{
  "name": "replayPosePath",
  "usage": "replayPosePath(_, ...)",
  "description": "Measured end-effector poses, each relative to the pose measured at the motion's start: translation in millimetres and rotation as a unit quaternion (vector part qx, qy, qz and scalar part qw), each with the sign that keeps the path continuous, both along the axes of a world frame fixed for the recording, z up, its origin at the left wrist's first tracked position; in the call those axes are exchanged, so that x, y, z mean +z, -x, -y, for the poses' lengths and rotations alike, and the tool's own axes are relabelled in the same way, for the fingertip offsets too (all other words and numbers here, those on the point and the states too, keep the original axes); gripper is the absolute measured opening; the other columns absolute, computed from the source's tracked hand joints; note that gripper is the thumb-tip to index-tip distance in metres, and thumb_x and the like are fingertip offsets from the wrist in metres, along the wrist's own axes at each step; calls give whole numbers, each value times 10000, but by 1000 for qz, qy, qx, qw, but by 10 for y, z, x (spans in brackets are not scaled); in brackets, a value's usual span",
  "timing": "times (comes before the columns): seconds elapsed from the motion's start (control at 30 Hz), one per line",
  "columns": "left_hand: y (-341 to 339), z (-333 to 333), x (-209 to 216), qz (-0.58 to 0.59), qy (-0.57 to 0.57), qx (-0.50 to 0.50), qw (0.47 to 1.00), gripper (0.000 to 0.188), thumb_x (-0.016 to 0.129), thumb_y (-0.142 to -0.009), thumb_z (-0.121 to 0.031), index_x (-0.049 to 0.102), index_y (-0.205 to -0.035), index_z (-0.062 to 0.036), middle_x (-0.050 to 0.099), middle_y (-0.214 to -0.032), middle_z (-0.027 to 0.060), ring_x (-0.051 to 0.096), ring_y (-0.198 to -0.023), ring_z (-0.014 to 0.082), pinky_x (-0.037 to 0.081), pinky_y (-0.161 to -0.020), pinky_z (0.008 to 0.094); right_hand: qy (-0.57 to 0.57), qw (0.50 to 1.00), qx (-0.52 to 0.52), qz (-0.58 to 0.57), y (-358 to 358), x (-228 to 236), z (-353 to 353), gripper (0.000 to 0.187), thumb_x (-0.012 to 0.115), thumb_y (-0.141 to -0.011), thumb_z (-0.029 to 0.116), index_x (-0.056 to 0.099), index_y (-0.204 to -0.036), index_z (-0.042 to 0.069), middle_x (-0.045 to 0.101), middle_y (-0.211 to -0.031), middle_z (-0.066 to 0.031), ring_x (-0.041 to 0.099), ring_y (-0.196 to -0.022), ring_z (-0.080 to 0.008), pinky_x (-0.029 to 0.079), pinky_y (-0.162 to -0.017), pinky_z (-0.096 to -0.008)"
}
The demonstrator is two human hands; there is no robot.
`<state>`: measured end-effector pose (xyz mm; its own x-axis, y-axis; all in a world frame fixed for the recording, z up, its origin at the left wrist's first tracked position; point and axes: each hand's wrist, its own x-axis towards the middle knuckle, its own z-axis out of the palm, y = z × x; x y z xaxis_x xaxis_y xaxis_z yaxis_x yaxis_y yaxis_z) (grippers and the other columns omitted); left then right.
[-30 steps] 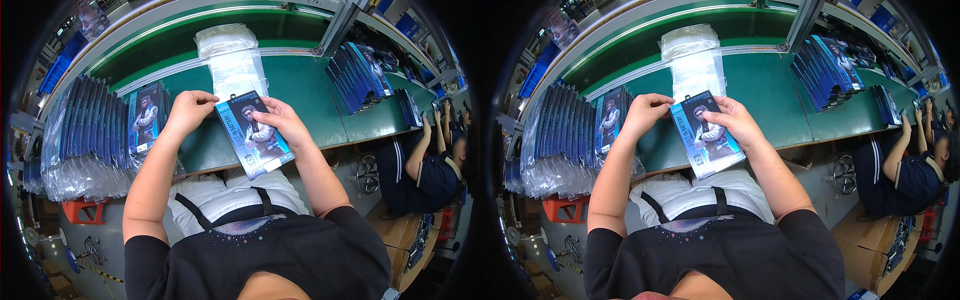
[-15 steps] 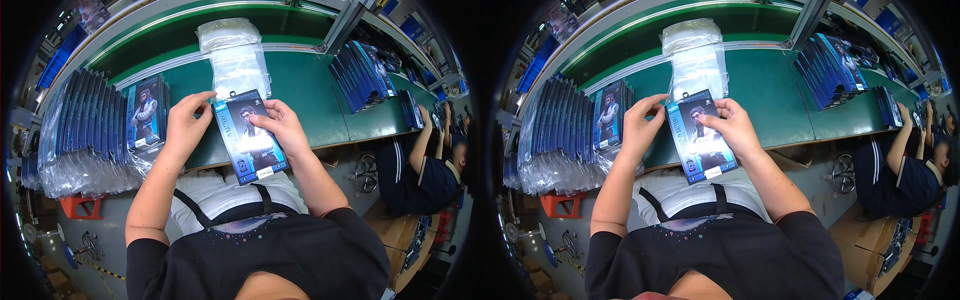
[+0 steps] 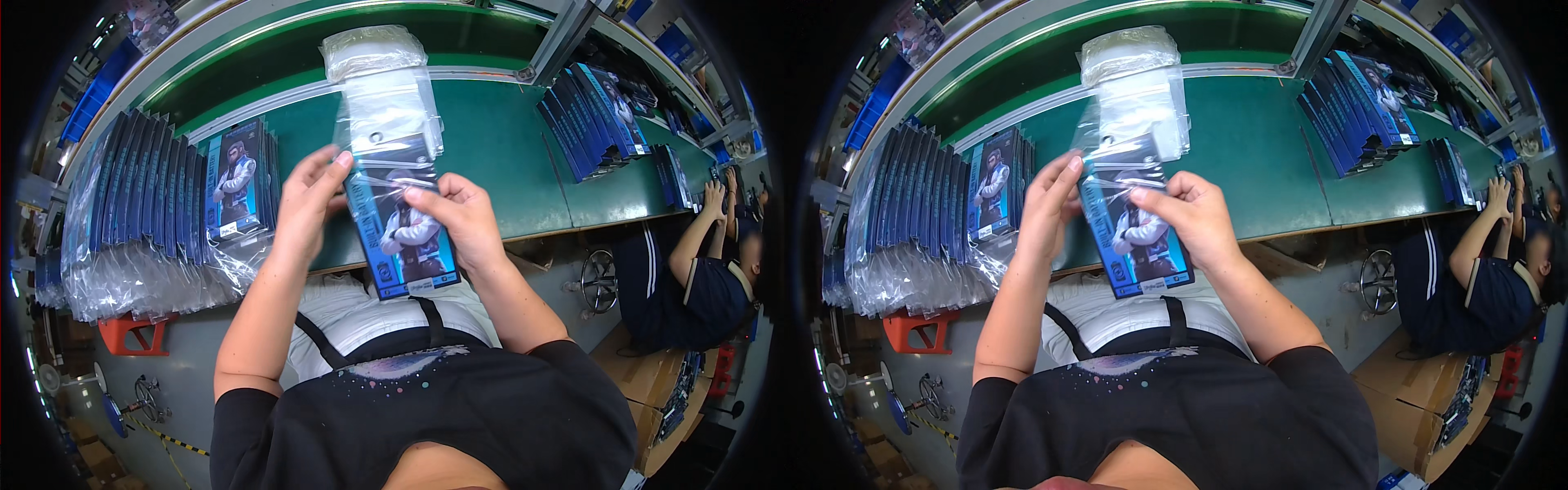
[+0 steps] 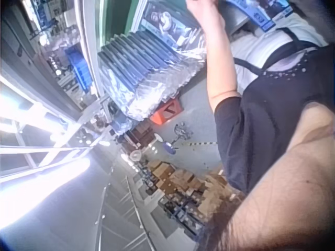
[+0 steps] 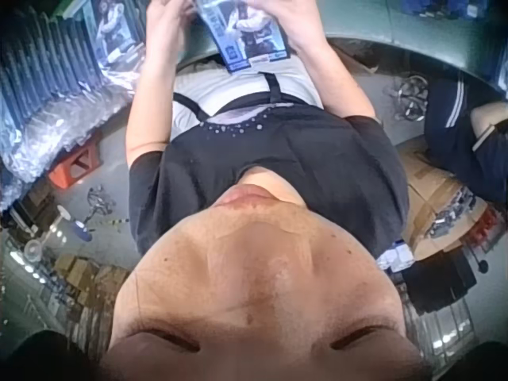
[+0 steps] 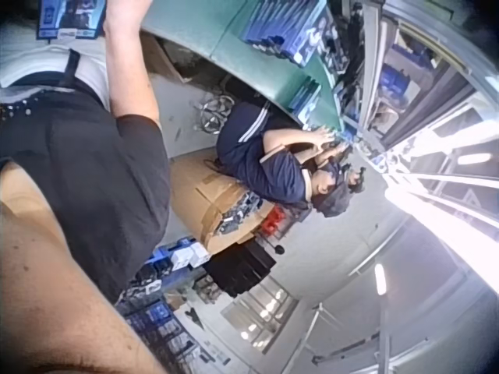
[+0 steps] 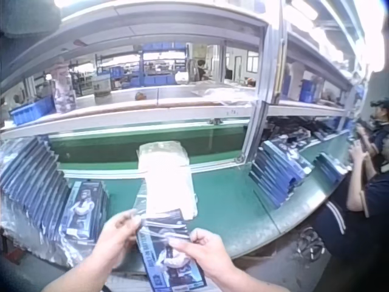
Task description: The recorder is packing product boxes into clear plastic bags on a manufacturing assembly line.
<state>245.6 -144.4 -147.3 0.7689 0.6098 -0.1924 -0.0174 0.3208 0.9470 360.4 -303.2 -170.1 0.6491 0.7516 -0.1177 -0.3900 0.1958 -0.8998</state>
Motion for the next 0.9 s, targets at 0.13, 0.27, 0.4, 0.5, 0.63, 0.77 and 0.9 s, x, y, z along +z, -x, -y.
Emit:
replayPosePath(0.13, -67, 166, -64, 54, 208, -12, 977, 323, 684, -850, -127, 579, -1103, 43, 653, -1017, 119, 646, -909, 190, 531, -814, 323, 110, 984, 75, 121, -36, 14, 10, 292, 802, -752, 180, 550, -768, 33, 580, -698, -10, 539, -638, -49, 430, -545, -205)
replayPosePath(0.27, -22, -194, -100, 104, 271, -8, 957, 320, 609, -898, -160, 553, -1120, 63, 651, -1040, 153, 649, -945, 240, 527, -859, 366, 16, 927, 252, 279, -129, 182, 190, 1023, 830, -684, 85, 187, -1474, -1, 605, -1045, -117, 594, -907, -141, 490, -760, -271)
replayPosePath(0.4, 3, 231, 115, 96, 191, -76, 974, 380, 557, -936, -179, 484, -1233, 46, 597, -1167, 167, 609, -1059, 262, 509, -917, 402, 72, 941, 185, 276, -92, 513, 185, 1010, 815, -689, 67, 194, -1486, 33, 571, -1174, -129, 579, -999, -153, 471, -849, -278)
replayPosePath(0.5, 50, 601, 188, 124, 166, -219, 953, 424, 565, -937, -208, 467, -1268, 39, 563, -1219, 165, 563, -1145, 281, 474, -966, 457, -60, 912, -44, 403, -68, 498, 181, 560, 620, -837, -2, 415, -1358, 8, 623, -1066, -118, 607, -920, -137, 478, -808, -258)
replayPosePath(0.63, 93, 332, 148, 125, 132, -287, 941, 408, 584, -935, -260, 519, -1222, 22, 585, -1188, 167, 570, -1131, 267, 465, -965, 419, -169, 843, -167, 482, -68, 540, 302, 308, 529, -888, -30, 543, -1195, 0, 643, -973, -109, 625, -855, -147, 486, -754, -261)
replayPosePath(0.77, 88, 402, 147, 87, 215, -255, 939, 561, 426, -986, -411, 425, -1341, 24, 520, -1298, 166, 527, -1181, 223, 420, -997, 412, -119, 822, -24, 557, 114, 588, 231, 259, 569, -833, -33, 585, -1089, 1, 630, -860, -119, 627, -767, -199, 493, -657, -309)
replayPosePath(0.9, 50, 393, 22, 67, 172, -243, 952, 522, 465, -922, -156, 352, -1398, 26, 537, -1275, 167, 567, -1119, 216, 461, -950, 334, -101, 805, 97, 576, 348, 457, 137, 287, 640, -774, -6, 612, -1059, 19, 607, -848, -134, 595, -746, -277, 488, -661, -340)
